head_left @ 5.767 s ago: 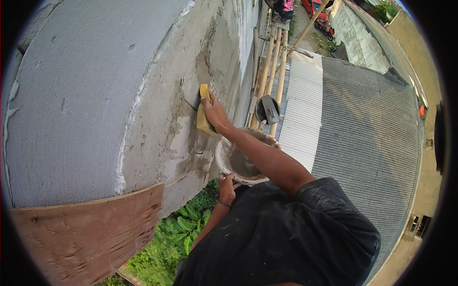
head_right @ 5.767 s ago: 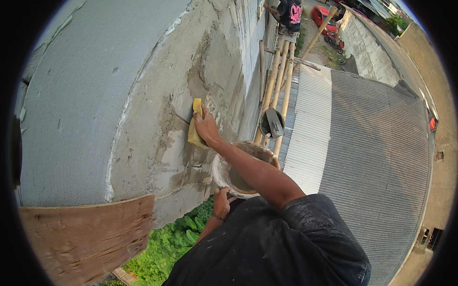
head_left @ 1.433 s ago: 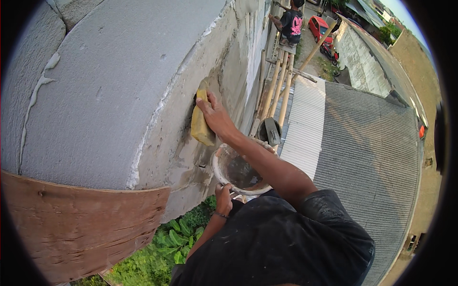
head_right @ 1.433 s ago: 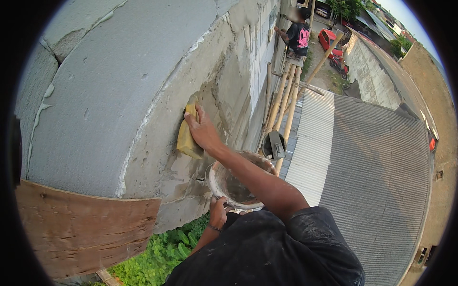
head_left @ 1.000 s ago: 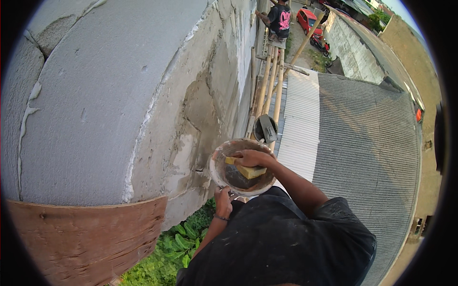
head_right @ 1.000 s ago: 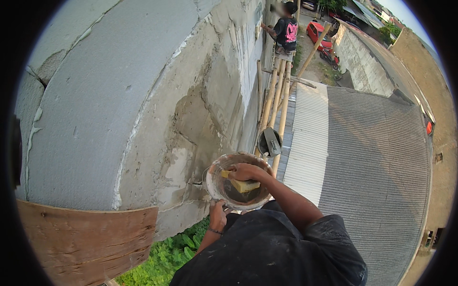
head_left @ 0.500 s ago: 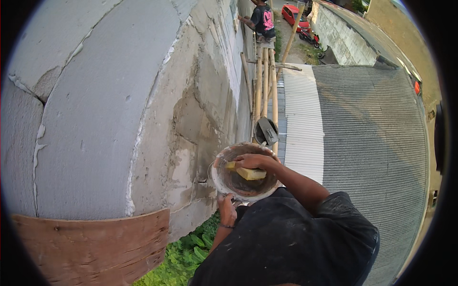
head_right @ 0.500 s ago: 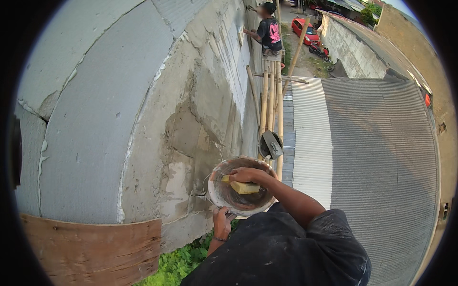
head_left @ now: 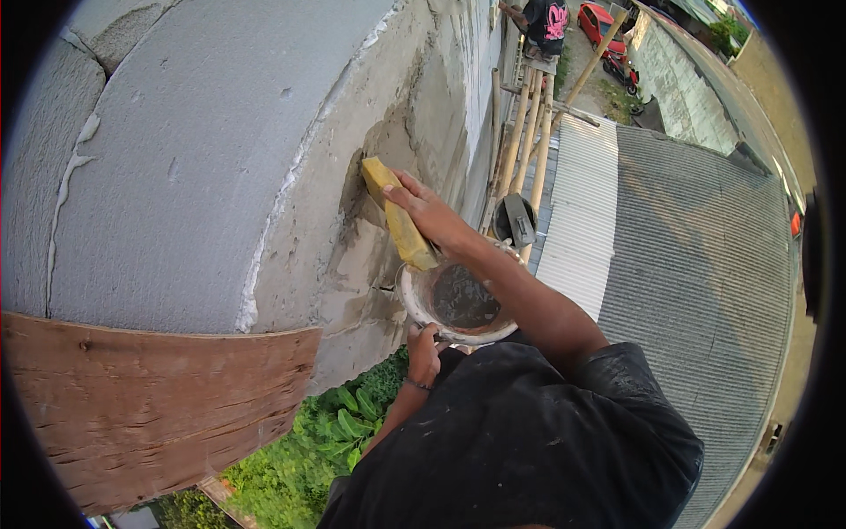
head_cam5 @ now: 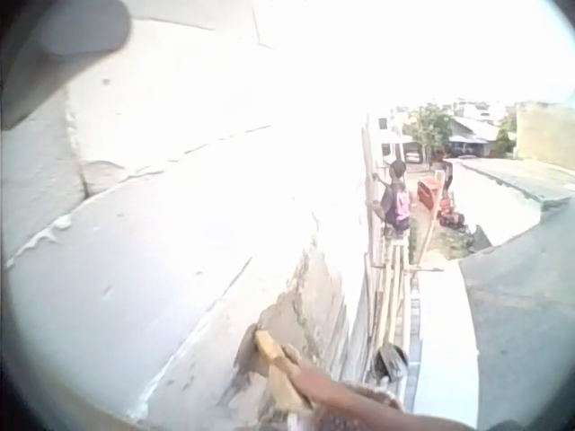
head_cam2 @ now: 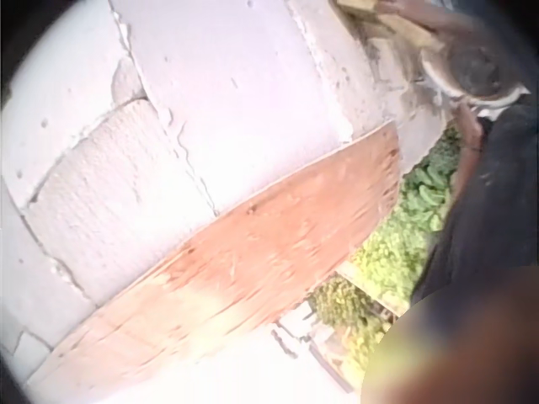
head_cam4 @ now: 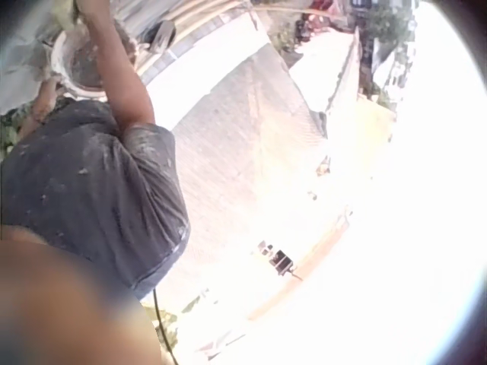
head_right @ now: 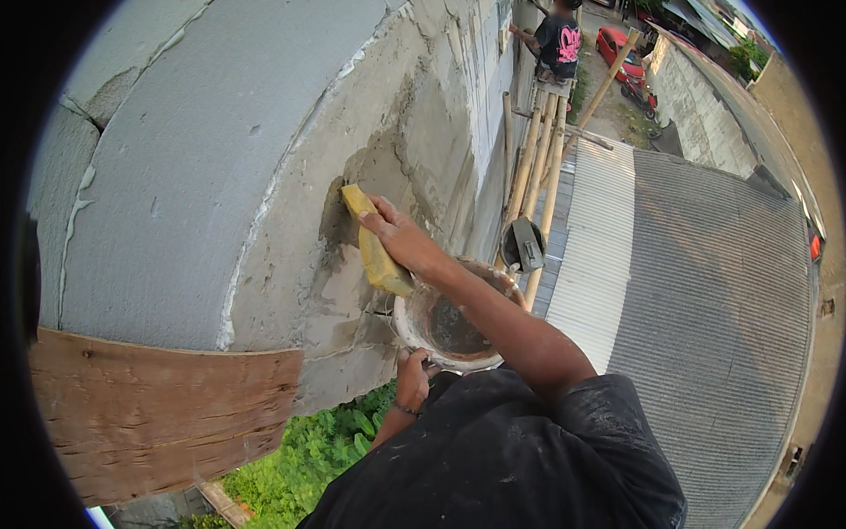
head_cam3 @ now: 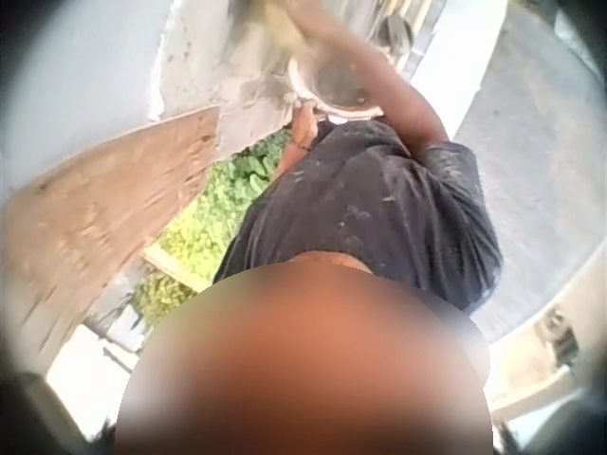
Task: The person repeatedly dips a sponge into a bucket and rubs the exterior wall surface with the sponge.
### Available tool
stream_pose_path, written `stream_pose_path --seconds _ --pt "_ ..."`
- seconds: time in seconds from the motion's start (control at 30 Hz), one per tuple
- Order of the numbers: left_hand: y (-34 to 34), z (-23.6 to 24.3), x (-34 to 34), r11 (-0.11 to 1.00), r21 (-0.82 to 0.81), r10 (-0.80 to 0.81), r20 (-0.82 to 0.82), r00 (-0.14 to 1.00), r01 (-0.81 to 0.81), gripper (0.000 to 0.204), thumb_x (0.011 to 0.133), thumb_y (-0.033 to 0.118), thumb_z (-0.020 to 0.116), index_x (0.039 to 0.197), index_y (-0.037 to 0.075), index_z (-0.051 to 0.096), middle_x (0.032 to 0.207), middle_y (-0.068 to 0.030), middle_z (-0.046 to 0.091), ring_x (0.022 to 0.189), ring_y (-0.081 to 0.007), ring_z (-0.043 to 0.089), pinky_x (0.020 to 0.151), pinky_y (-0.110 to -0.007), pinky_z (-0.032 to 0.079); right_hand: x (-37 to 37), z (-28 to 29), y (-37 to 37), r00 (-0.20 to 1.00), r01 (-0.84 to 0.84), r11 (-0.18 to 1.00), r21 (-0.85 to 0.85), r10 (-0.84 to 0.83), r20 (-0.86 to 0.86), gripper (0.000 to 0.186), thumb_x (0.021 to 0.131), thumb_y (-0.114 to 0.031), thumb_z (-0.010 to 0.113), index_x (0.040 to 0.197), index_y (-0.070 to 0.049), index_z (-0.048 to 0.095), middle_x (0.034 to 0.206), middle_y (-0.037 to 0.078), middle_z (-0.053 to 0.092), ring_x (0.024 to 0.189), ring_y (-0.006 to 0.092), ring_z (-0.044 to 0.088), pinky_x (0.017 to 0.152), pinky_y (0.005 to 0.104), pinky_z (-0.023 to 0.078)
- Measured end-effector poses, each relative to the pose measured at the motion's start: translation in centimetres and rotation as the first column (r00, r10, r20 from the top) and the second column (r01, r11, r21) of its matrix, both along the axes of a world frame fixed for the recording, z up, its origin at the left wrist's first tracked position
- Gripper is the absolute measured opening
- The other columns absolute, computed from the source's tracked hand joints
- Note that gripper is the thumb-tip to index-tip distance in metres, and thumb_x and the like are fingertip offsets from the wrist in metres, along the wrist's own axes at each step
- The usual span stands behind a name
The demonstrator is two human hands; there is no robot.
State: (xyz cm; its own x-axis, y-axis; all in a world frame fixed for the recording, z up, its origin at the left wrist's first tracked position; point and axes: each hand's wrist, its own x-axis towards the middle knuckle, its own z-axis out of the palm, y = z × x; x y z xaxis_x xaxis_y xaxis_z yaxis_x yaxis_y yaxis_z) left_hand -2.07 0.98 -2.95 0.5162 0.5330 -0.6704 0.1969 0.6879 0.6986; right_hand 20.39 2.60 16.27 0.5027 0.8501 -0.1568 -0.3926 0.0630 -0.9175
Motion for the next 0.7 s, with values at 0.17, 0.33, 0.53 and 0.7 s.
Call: stream_pose_path --seconds 0.17,0.33,0.53,0.7 --pt "-0.2 1.2 0.9 1.0 -0.006 -0.006 0.001 1.0 0.006 0.032 0.08 0.006 0.057 0.109 -0.002 0.047 0.1 -0.0127 0.056 0.09 -0.0234 0.06 0.069 -0.041 0.059 2.4 -4.5 -6.0 0.986 -0.074 0.929 -0.364 0.123 0.112 0.064 0.092 -0.043 0.055 0.145 -0.01 0.04 0.118 0.009 0.058 0.1 0.0175 0.057 0.091 0.0273 0.043" --pt "-0.7 3.0 1.5 1.0 0.004 0.0 -0.029 1.0 0.0 0.027 0.08 0.004 0.056 0.106 -0.001 0.047 0.098 -0.0114 0.056 0.086 -0.0231 0.063 0.067 -0.037 0.059 1.2 -11.9 -10.5 0.551 -0.296 0.567 -0.769 0.759 0.347 0.055 0.088 -0.041 0.054 0.135 -0.012 0.054 0.122 0.017 0.063 0.11 0.0319 0.061 0.097 0.0381 0.044" --pt "-1.4 2.7 1.9 0.997 -0.02 -0.079 -0.037 0.996 0.079 0.027 0.08 0.004 0.058 0.104 0.0 0.048 0.096 -0.0108 0.056 0.082 -0.0196 0.062 0.066 -0.035 0.058 -2.8 -22.7 -12.1 0.327 -0.01 0.189 -0.982 0.929 0.175 0.047 0.085 -0.031 0.054 0.129 -0.014 0.06 0.118 0.02 0.064 0.11 0.034 0.062 0.096 0.0435 0.047" --pt "-2.9 0.7 2.3 0.997 0.036 -0.064 -0.042 0.997 0.066 0.028 0.08 0.008 0.063 0.102 -0.001 0.048 0.087 -0.0077 0.056 0.075 -0.0157 0.058 0.063 -0.033 0.054 0.5 -23.5 -13.3 0.375 -0.172 0.237 -0.956 0.913 0.159 0.048 0.088 -0.033 0.05 0.128 -0.007 0.06 0.12 0.021 0.063 0.11 0.0363 0.061 0.096 0.0422 0.046"
